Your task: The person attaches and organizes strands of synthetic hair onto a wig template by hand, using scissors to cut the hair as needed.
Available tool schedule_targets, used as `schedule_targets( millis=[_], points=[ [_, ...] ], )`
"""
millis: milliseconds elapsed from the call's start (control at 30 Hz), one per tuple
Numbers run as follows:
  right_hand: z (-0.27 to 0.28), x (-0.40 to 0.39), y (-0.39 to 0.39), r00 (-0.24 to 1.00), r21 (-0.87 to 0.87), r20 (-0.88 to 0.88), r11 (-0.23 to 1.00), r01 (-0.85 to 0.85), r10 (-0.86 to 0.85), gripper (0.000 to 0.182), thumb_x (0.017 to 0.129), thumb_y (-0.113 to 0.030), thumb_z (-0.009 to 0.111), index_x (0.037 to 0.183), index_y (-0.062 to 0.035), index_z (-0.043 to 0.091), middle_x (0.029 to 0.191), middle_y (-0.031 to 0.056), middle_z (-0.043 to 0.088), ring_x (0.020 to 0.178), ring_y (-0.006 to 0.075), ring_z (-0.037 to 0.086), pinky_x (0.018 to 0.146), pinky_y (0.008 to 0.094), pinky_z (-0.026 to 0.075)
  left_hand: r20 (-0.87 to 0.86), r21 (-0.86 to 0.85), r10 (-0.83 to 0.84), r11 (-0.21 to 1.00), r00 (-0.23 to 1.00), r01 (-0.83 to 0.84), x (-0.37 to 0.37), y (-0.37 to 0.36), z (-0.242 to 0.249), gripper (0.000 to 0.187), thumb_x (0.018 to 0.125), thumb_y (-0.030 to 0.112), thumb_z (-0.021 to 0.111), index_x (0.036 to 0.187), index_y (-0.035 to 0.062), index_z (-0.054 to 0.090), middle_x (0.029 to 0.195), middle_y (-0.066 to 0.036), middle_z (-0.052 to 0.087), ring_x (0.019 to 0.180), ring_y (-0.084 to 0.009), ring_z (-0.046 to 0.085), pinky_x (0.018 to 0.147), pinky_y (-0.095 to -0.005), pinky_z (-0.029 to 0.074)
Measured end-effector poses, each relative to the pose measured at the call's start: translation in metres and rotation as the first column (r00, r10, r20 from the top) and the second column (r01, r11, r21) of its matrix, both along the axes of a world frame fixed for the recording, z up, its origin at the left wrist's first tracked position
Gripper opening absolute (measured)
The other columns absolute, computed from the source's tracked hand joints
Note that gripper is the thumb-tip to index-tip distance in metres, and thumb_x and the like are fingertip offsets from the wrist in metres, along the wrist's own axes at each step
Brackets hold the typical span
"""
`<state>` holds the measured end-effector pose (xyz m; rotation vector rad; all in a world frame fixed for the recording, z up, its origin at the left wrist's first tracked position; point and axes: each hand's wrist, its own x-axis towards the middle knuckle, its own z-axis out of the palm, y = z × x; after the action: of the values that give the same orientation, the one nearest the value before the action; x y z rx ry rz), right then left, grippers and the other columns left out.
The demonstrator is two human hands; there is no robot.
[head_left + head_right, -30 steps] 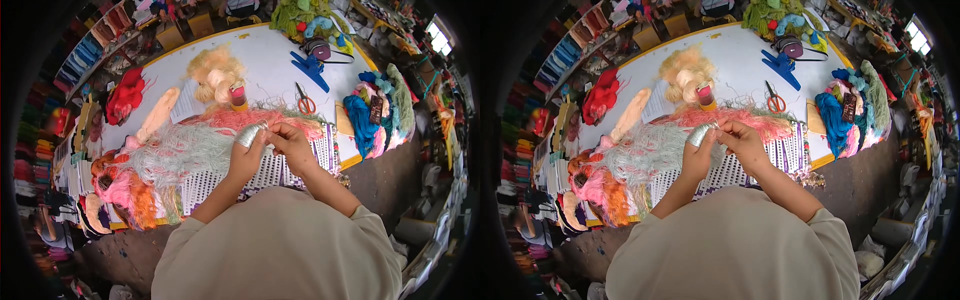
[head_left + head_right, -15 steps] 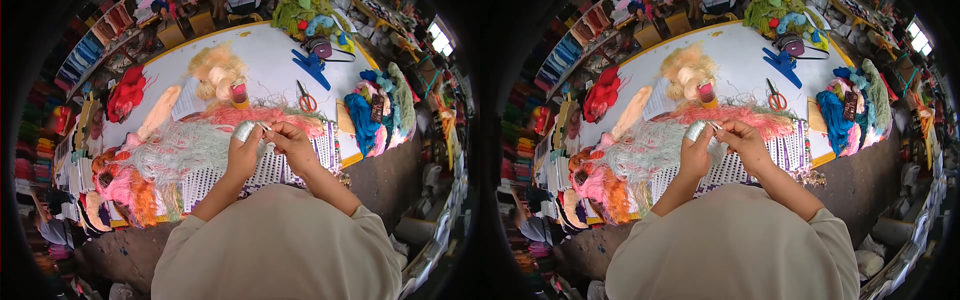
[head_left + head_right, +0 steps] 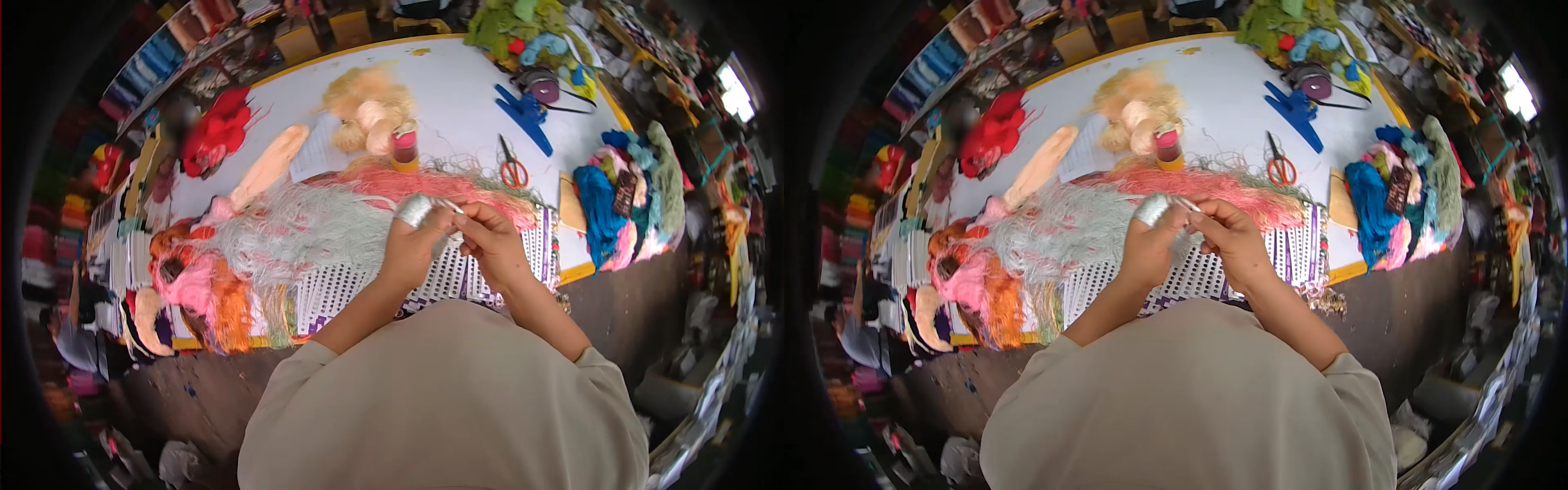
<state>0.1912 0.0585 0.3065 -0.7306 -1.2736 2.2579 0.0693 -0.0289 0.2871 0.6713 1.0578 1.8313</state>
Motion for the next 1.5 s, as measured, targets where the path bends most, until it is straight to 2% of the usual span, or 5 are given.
schedule_targets(
  millis=[133, 433, 767, 833, 1500],
  points=[
    [-0.001, -0.002, -0.003, 0.999, -0.002, 0.05, 1.0, 0.012, -0.012, 0.016, 0.091, -0.017, 0.064, 0.104, -0.0066, 0.065, 0.082, -0.002, 0.062, 0.066, 0.0024, 0.051, 0.059, 0.0186, 0.041, 0.058, -0.005, -0.003, 1.0, 0.998, 0.003, 0.0, -0.003, -0.004, 0.019, 0.093, 0.013, 0.059, 0.105, -0.0016, 0.059, 0.11, -0.011, 0.065, 0.095, -0.0149, 0.061, 0.083, -0.0306, 0.049],
    [-0.01, -0.007, -0.006, 0.999, -0.029, 0.046, 0.999, -0.017, 0.019, 0.015, 0.092, -0.015, 0.063, 0.103, -0.0059, 0.065, 0.082, -0.001, 0.063, 0.062, 0.0026, 0.048, 0.057, 0.018, 0.041, 0.086, -0.052, 0.081, 0.996, 0.993, -0.076, 0.003, -0.009, 0.004, 0.018, 0.094, 0.017, 0.059, 0.099, 0.0001, 0.058, 0.088, -0.004, 0.062, 0.081, -0.0111, 0.058, 0.072, -0.0273, 0.048],
    [-0.012, -0.01, -0.011, 0.996, -0.045, 0.08, 0.999, -0.026, 0.029, 0.016, 0.091, -0.016, 0.064, 0.104, -0.0065, 0.065, 0.082, -0.0015, 0.063, 0.064, 0.0021, 0.05, 0.057, 0.0182, 0.041, 0.125, -0.062, 0.095, 0.994, 0.988, -0.088, 0.0, -0.012, -0.01, 0.017, 0.093, 0.012, 0.059, 0.101, -0.0021, 0.059, 0.09, -0.005, 0.063, 0.081, -0.0103, 0.06, 0.071, -0.0246, 0.05],
    [-0.009, -0.012, -0.013, 0.995, -0.046, 0.098, 0.999, -0.018, 0.022, 0.011, 0.092, -0.014, 0.062, 0.101, -0.0069, 0.064, 0.081, -0.0019, 0.062, 0.062, 0.0023, 0.047, 0.056, 0.019, 0.041, 0.095, -0.07, 0.057, 0.996, 0.994, -0.051, -0.002, -0.015, -0.013, 0.026, 0.093, 0.016, 0.059, 0.11, -0.0041, 0.061, 0.104, -0.01, 0.066, 0.091, -0.0145, 0.062, 0.081, -0.0289, 0.05],
    [-0.021, -0.012, -0.011, 0.994, -0.073, 0.098, 0.997, -0.038, 0.045, 0.011, 0.092, -0.015, 0.064, 0.099, -0.0068, 0.066, 0.083, -0.0028, 0.063, 0.062, 0.0024, 0.048, 0.057, 0.0188, 0.043, 0.125, -0.09, 0.072, 0.994, 0.99, -0.062, -0.002, -0.016, -0.016, 0.024, 0.094, 0.015, 0.056, 0.107, -0.0045, 0.061, 0.103, -0.01, 0.066, 0.091, -0.0148, 0.062, 0.08, -0.0284, 0.05]
  ],
)
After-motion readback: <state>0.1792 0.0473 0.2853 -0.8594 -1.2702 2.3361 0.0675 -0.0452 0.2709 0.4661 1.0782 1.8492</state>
